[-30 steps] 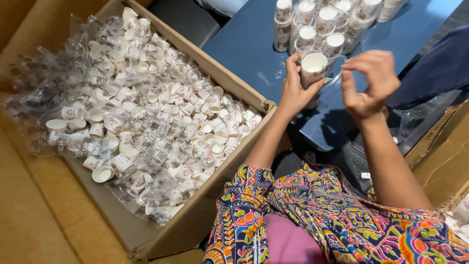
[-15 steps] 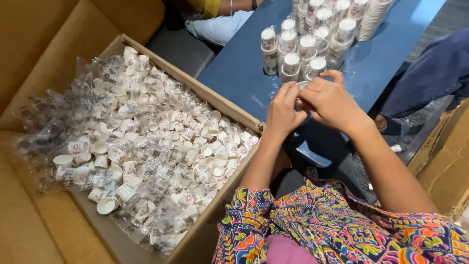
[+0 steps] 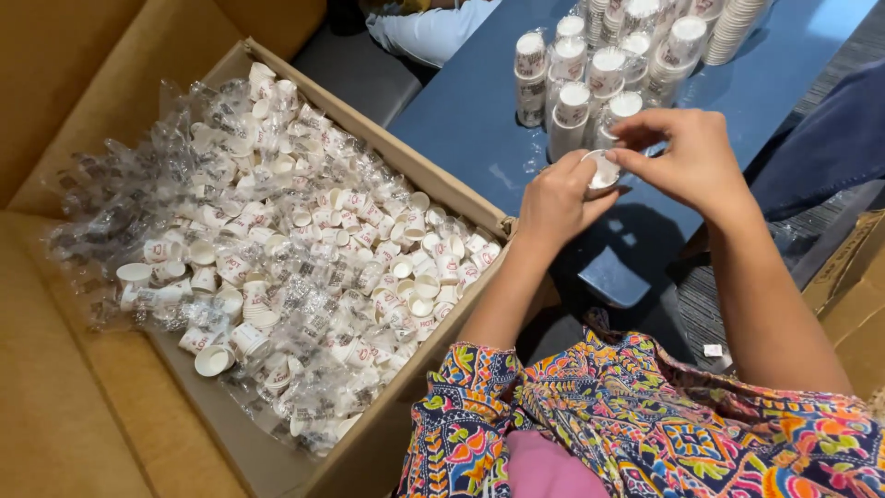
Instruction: Sorting and stacking small paper cups from a large cardboard box.
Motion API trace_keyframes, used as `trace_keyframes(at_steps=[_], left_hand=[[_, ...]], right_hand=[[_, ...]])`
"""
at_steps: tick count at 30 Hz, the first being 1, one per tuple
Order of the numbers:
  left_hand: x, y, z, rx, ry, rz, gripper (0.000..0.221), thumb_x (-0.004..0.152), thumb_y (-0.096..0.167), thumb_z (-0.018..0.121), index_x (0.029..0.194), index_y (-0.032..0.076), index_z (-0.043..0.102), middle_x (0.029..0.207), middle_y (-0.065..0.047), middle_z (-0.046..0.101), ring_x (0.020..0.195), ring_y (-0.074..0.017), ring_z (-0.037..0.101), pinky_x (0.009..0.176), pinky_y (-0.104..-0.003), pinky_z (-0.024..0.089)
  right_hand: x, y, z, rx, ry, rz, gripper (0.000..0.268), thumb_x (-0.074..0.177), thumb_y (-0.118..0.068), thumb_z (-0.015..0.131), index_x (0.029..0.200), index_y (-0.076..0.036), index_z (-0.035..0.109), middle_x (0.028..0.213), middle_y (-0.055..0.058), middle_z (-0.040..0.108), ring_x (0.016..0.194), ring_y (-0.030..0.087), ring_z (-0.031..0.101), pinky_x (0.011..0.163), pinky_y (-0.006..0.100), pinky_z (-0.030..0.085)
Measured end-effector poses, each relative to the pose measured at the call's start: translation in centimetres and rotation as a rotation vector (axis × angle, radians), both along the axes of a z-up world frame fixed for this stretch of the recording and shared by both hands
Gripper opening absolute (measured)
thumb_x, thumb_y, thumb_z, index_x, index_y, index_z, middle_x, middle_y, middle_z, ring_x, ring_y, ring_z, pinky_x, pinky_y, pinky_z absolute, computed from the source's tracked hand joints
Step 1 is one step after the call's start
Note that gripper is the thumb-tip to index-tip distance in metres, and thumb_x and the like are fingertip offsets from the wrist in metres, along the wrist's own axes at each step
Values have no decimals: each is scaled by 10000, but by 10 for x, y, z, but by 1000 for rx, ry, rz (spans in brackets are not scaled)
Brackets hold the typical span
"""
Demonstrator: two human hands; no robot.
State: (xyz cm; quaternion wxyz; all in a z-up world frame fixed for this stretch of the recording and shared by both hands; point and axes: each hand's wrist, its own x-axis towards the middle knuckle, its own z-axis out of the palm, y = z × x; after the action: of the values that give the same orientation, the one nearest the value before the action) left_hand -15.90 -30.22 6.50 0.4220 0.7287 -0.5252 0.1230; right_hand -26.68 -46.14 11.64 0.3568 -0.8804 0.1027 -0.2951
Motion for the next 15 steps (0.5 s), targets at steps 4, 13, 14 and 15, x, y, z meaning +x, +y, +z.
trace_keyframes(at_steps=[4,13,14,15], left_hand=[[-7,-3,2,24,-15,-8,461,742,303,873,1082,78,657,1118,-82,688,918,-346,711,779,-439,588],[-7,-2,-2,67,-12,5,482,709,248,865,1089,78,623,1192,-89,675,968,-355,707,799,-440,590],[-7,-1,-1,49,-6,10,486,708,239,864,1102,81,628,1193,-90,675,968,-354,707,799,-439,590],[-8,-1,1,30,-2,14,491,707,230,863,1116,85,633,1194,-91,676,967,-352,707,799,-437,591]], right_hand=[[8,-3,-2,23,159,-39,209,838,-127,818,1025,-40,785,839,93,755,761,154,738,724,294,570],[26,7,-6,-174,284,-175,194,709,-145,859,839,-70,736,770,69,732,708,243,719,672,376,551],[26,9,-6,-182,281,-191,190,712,-141,857,837,-70,733,768,69,728,709,247,711,663,381,545],[27,12,-6,-190,277,-207,186,715,-136,856,834,-71,729,766,68,723,709,252,703,653,385,540]])
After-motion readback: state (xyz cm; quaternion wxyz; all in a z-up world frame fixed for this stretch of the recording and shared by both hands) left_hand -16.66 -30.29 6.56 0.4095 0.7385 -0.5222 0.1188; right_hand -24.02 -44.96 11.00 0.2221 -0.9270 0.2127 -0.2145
